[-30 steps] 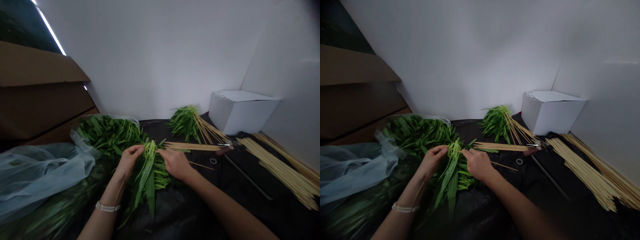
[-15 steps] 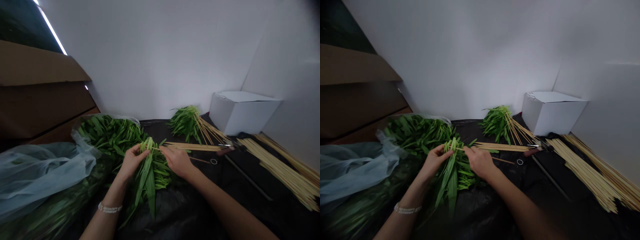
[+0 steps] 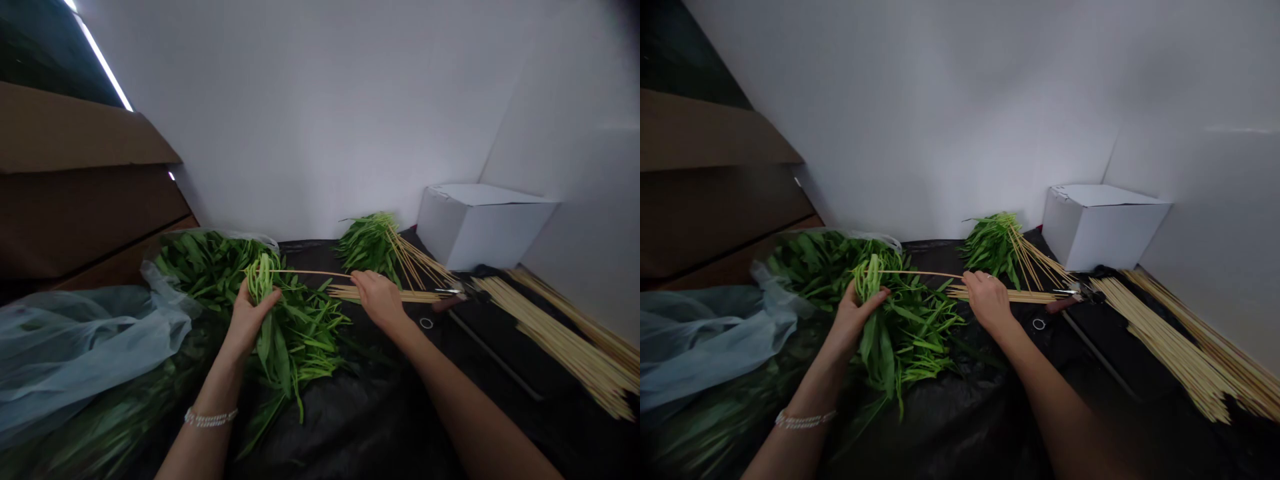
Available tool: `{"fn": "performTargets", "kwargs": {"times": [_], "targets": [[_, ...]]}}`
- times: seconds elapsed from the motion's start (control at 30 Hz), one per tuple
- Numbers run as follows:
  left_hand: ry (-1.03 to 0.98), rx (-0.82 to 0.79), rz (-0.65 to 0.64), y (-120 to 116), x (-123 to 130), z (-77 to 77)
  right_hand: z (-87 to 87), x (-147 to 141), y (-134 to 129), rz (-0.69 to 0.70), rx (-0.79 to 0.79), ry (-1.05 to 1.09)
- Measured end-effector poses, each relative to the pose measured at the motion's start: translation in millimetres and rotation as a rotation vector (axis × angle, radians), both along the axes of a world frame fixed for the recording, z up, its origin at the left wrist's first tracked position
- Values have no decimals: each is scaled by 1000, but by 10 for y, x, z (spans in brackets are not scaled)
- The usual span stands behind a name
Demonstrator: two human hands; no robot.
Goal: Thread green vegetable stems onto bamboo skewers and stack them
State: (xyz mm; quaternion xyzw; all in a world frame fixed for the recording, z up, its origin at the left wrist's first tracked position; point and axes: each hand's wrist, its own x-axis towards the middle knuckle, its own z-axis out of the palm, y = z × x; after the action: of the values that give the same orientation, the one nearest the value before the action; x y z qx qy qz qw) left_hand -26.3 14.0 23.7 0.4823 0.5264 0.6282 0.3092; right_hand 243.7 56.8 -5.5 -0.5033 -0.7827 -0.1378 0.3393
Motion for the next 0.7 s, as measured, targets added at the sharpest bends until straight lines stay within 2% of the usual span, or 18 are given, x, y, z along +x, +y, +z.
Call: {"fn": "performTargets", "kwargs": {"times": [0.13,0.27,0.37,0.57,0.7], "targets": [[71,9,-38,60,-6,-90,-70,39,77,-7,-47,150],[-17,-19,-92,83,3,-128,-148,158,242,15,-50,401],[-69,-88,-140,55,43,-113,-214,292,381,-41,-44,571],[-71,-129,-192,31,85,-117,-424,581,615,-235,-263,856],[-52,-125,-200,36,78,-132,-575,692,727,-224,-311,995]]}}
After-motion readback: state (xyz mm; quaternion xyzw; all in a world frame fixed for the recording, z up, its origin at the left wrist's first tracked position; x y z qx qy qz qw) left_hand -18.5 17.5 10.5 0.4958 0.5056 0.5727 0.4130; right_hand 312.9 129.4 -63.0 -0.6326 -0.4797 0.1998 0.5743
